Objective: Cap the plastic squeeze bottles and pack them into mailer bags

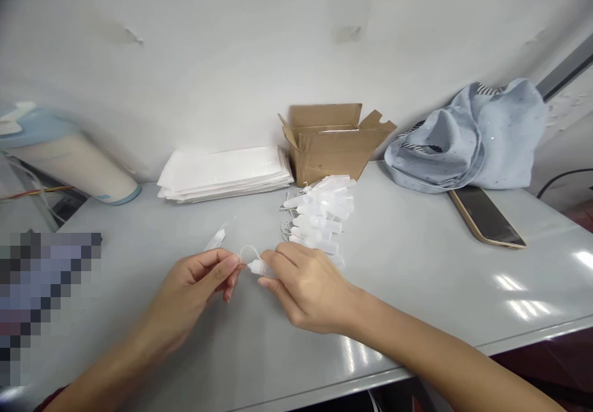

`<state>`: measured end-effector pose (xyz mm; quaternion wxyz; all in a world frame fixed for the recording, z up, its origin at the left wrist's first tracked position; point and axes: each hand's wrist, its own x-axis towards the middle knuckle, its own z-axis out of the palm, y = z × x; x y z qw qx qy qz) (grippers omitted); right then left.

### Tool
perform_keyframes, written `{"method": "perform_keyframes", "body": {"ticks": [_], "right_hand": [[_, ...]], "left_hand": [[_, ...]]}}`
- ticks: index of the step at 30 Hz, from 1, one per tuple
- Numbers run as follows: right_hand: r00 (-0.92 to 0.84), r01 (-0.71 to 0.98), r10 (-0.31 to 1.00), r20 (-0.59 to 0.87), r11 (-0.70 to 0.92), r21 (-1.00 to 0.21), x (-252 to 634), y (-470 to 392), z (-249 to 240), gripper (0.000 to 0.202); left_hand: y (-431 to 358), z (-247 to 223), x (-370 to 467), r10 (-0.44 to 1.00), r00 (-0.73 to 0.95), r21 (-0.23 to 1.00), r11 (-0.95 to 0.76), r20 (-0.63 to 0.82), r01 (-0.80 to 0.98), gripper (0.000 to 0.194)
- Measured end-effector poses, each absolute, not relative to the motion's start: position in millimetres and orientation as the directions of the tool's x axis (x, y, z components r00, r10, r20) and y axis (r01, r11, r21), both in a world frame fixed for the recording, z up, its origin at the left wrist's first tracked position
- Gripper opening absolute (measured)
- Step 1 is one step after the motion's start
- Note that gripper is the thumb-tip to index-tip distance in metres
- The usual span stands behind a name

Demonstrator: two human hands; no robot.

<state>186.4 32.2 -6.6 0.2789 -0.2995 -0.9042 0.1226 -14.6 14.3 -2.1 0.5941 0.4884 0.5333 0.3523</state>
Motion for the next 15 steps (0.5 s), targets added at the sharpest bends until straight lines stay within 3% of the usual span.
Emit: {"method": "perform_keyframes", "body": {"ticks": [4,8,11,15], "right_hand": [[-0.669,0.451,0.606,0.431,0.792,-0.413,184.6,30.6,-10.2,0.024],[-0.655,0.435,0.622,0.430,0.775,-0.458,183.5,28.8,-14.9,0.023],[-0.642,0.440,0.638,0.426,0.761,-0.476,183.2,27.8,-16.5,0.023],[-0.617,0.433,0.650,0.443,0.751,-0.499,183.3,27.2,-15.6,0.025]], "left_hand": [[10.5,-2.8,-11.1,0.966,0.132,0.947,0.184,-0.224,0.263,0.032],[7.9,-1.7,-6.8,0.976,0.100,0.937,0.155,-0.195,0.311,0.032],[8.9,-3.7,-6.3,0.980,0.091,0.947,0.142,-0.175,0.286,0.031],[12.1,-5.9,-9.8,0.973,0.117,0.976,0.188,-0.200,0.108,0.029]]}}
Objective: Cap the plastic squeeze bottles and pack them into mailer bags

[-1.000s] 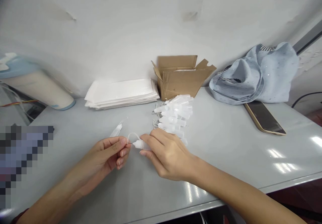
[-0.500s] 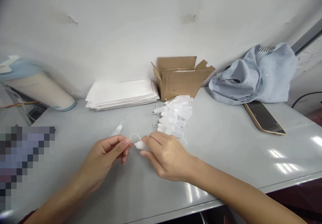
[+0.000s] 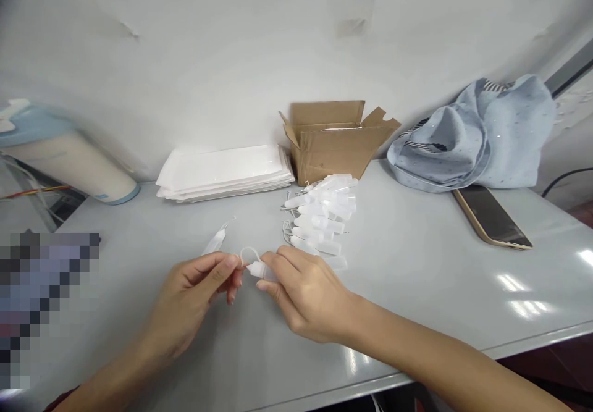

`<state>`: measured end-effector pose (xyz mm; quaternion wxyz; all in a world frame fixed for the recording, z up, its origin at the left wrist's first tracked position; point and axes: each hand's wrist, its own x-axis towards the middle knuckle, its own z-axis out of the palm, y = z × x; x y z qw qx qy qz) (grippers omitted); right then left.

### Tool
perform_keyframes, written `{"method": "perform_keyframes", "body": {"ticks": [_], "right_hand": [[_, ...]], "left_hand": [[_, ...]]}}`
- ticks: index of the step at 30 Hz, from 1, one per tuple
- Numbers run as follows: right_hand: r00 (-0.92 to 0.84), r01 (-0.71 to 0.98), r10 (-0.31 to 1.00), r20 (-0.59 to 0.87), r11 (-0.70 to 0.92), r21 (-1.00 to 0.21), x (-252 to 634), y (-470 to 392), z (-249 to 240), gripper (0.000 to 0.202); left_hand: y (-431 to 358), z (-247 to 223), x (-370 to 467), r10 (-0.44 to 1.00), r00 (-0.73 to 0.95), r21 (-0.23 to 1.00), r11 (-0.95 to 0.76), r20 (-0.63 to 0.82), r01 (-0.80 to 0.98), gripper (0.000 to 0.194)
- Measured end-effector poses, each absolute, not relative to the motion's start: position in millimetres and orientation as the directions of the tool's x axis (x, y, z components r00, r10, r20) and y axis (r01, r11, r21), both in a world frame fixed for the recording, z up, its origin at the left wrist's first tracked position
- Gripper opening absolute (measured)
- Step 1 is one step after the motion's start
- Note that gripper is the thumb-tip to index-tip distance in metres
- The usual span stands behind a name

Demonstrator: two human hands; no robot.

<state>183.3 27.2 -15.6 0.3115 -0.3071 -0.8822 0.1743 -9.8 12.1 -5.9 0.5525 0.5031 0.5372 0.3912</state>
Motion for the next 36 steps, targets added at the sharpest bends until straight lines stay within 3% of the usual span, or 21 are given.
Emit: {"method": "perform_keyframes", "body": {"ticks": [3,10,22,27,33,36], "right_hand": [[-0.605,0.425,0.665,0.437,0.734,-0.529,183.2,27.4,-14.5,0.026],[-0.596,0.413,0.687,0.415,0.706,-0.575,182.1,27.5,-16.2,0.024],[-0.562,0.401,0.698,0.443,0.699,-0.592,178.5,23.5,-26.4,0.018],[-0.569,0.404,0.703,0.428,0.691,-0.599,178.9,23.2,-23.6,0.018],[-0.554,0.403,0.725,0.409,0.664,-0.630,179.5,25.2,-17.1,0.019],[-0.554,0.409,0.726,0.408,0.664,-0.626,179.0,26.1,-17.4,0.019]], "left_hand": [[13.4,-4.3,-12.4,0.973,0.116,0.980,0.195,-0.198,0.031,0.030],[12.2,0.0,-11.7,0.986,0.118,0.971,0.089,-0.117,0.223,0.024],[7.6,-1.9,-7.2,0.990,0.124,0.958,0.036,-0.074,0.285,0.027],[9.8,-2.4,-9.1,0.983,0.145,0.974,0.085,-0.117,0.210,0.025],[15.2,-2.2,-11.7,0.970,0.168,0.982,0.184,-0.176,-0.036,0.032],[13.6,-2.0,-11.7,0.969,0.173,0.984,0.176,-0.176,0.013,0.027]]}}
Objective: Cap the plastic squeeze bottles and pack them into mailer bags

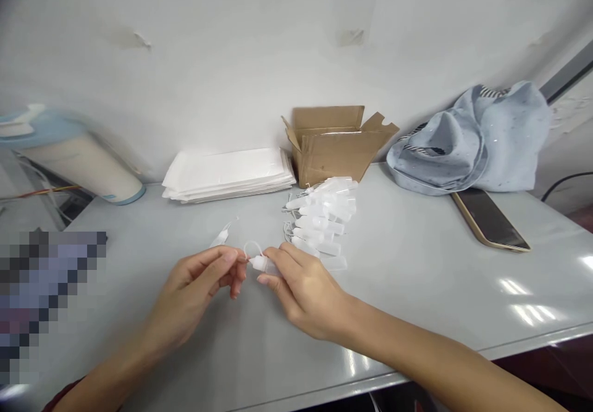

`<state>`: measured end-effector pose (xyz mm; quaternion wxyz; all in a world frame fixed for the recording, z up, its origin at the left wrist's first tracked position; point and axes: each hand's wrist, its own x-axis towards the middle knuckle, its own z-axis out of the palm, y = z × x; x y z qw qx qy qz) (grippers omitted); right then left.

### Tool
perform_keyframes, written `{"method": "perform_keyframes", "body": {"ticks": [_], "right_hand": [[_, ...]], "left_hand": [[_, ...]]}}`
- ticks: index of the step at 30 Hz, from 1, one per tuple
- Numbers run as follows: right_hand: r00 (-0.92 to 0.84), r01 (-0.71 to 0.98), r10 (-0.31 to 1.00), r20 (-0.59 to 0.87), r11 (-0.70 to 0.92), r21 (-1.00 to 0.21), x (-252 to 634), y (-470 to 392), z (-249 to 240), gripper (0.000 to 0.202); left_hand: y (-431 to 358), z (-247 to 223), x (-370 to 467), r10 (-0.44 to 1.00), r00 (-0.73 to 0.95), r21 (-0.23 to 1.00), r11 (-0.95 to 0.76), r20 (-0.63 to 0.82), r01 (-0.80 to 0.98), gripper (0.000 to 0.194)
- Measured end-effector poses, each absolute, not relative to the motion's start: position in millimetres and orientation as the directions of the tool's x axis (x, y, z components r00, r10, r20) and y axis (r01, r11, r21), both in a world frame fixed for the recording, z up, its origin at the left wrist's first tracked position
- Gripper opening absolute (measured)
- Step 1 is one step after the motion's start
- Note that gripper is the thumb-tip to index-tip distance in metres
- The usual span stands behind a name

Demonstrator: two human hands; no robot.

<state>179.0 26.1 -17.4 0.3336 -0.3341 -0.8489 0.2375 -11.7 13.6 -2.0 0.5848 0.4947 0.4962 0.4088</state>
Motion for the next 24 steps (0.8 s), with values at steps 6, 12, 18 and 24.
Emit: {"method": "perform_keyframes", "body": {"ticks": [6,12,18,24], "right_hand": [[-0.569,0.429,0.717,0.403,0.677,-0.598,178.1,25.9,-20.0,0.030],[-0.562,0.432,0.715,0.415,0.682,-0.591,181.4,26.3,-18.1,0.036],[-0.590,0.427,0.683,0.431,0.716,-0.553,180.6,25.3,-12.7,0.031],[-0.590,0.440,0.679,0.437,0.724,-0.531,181.0,23.8,-12.1,0.029]], "left_hand": [[22.4,-4.8,-20.4,0.991,0.053,0.992,0.124,-0.125,0.017,0.017],[60.1,-0.3,-56.6,0.945,-0.328,0.983,-0.058,-0.002,-0.172,0.013],[77.5,-8.3,-82.3,0.920,-0.390,0.986,0.028,0.040,0.165,0.016],[75.7,-22.6,-75.3,0.969,-0.219,0.818,0.037,0.110,0.574,0.018]]}}
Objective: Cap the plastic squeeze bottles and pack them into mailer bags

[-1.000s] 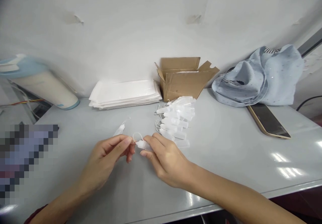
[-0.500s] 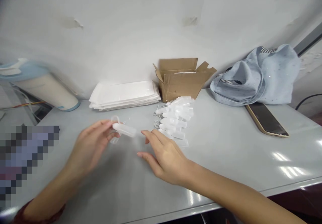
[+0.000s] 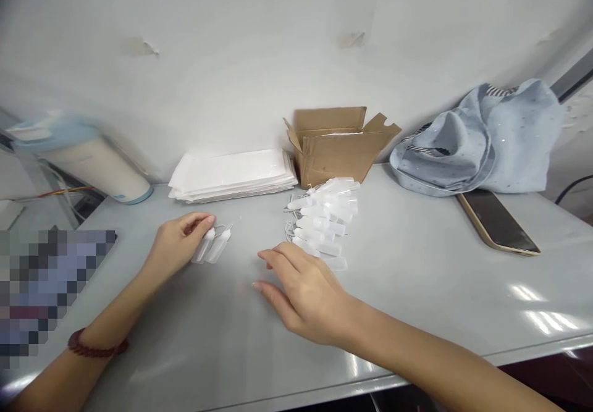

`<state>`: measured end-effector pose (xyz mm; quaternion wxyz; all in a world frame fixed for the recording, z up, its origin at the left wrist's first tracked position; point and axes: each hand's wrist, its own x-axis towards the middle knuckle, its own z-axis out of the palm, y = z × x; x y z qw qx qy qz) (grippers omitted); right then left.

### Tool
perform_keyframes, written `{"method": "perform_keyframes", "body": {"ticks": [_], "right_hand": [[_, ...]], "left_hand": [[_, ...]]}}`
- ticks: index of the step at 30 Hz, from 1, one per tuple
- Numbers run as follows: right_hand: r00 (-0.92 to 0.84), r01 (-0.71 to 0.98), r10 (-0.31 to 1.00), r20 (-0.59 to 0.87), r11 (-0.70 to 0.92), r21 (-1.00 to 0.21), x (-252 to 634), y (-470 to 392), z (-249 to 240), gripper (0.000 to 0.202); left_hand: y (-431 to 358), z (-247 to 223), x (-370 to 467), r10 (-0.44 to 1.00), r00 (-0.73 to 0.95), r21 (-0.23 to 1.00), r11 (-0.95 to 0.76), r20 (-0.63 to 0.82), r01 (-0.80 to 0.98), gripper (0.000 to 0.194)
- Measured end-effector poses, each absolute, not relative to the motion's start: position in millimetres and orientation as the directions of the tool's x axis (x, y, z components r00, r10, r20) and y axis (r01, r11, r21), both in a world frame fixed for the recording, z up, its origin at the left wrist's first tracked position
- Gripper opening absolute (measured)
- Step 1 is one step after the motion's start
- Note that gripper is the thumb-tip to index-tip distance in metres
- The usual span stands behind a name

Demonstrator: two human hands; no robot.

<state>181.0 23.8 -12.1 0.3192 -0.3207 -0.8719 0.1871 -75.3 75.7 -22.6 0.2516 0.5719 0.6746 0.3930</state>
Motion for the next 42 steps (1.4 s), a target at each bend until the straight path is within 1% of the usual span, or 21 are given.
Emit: {"method": "perform_keyframes", "body": {"ticks": [3,7,9,12,14,15,17,19,21,22,24,27,29,31,34,36,40,42], "right_hand": [[-0.588,0.438,0.674,0.446,0.730,-0.524,180.6,23.7,-12.0,0.029],[-0.587,0.445,0.673,0.451,0.733,-0.514,179.3,23.1,-11.7,0.029],[-0.585,0.447,0.673,0.453,0.734,-0.512,179.1,22.8,-11.2,0.028],[-0.584,0.454,0.676,0.450,0.731,-0.509,179.5,23.0,-10.8,0.027],[-0.583,0.460,0.678,0.449,0.730,-0.505,179.9,23.8,-11.0,0.028],[-0.582,0.464,0.680,0.447,0.729,-0.504,180.0,24.3,-11.3,0.028],[-0.579,0.476,0.690,0.435,0.719,-0.507,180.0,25.5,-11.9,0.027],[-0.577,0.480,0.707,0.409,0.698,-0.531,179.9,26.5,-12.3,0.027],[-0.574,0.474,0.732,0.366,0.662,-0.581,179.4,27.2,-12.0,0.026],[-0.572,0.467,0.746,0.340,0.638,-0.612,179.0,27.4,-11.5,0.025],[-0.573,0.451,0.768,0.286,0.587,-0.673,177.9,27.4,-9.8,0.019],[-0.579,0.416,0.778,0.245,0.541,-0.731,176.0,26.4,-6.8,0.009],[-0.591,0.402,0.773,0.232,0.531,-0.746,175.1,25.2,-5.6,0.008],[-0.611,0.402,0.764,0.207,0.524,-0.751,174.9,23.8,-5.1,0.009],[-0.641,0.397,0.751,0.159,0.501,-0.769,175.4,22.2,-3.7,0.014],[-0.645,0.382,0.750,0.145,0.481,-0.789,176.1,22.1,-1.3,0.018],[-0.621,0.364,0.781,0.072,0.368,-0.856,177.6,23.7,4.2,0.027],[-0.613,0.339,0.790,0.028,0.295,-0.893,178.4,24.7,5.7,0.028]], "left_hand": [[71.8,-19.9,-72.8,0.976,-0.143,0.719,-0.018,0.163,0.695,0.023],[64.5,-15.2,-72.8,0.985,-0.015,0.613,-0.095,0.172,0.785,0.024],[60.5,-16.3,-71.4,0.969,0.090,0.492,-0.195,0.229,0.848,0.025],[56.3,-21.8,-67.0,0.901,0.268,0.248,-0.361,0.341,0.899,0.023],[54.7,-24.8,-62.8,0.877,0.318,0.179,-0.400,0.361,0.899,0.018],[53.7,-25.1,-60.2,0.875,0.320,0.181,-0.403,0.363,0.897,0.015],[50.6,-22.6,-53.8,0.886,0.292,0.259,-0.396,0.361,0.881,0.012],[44.9,-16.3,-45.5,0.910,0.246,0.420,-0.376,0.332,0.826,0.011],[36.9,-8.8,-36.1,0.947,0.229,0.608,-0.321,0.226,0.726,0.013],[32.7,-5.6,-31.3,0.954,0.247,0.680,-0.296,0.172,0.670,0.013],[25.2,-1.7,-22.4,0.956,0.280,0.792,-0.238,0.088,0.563,0.013],[18.5,-1.8,-12.5,0.958,0.285,0.913,-0.132,0.018,0.385,0.013],[16.8,-3.6,-8.9,0.963,0.268,0.959,-0.055,-0.023,0.278,0.012],[16.4,-4.7,-7.7,0.965,0.255,0.978,0.001,-0.056,0.210,0.009],[16.8,-3.7,-9.6,0.965,0.242,0.982,0.060,-0.103,0.178,0.008],[17.6,-2.3,-12.2,0.966,0.224,0.982,0.097,-0.132,0.160,0.011],[20.5,-0.5,-18.1,0.981,0.147,0.992,0.125,-0.127,0.020,0.023],[21.6,-0.4,-20.7,0.984,0.129,0.991,0.129,-0.123,-0.040,0.025]]}}
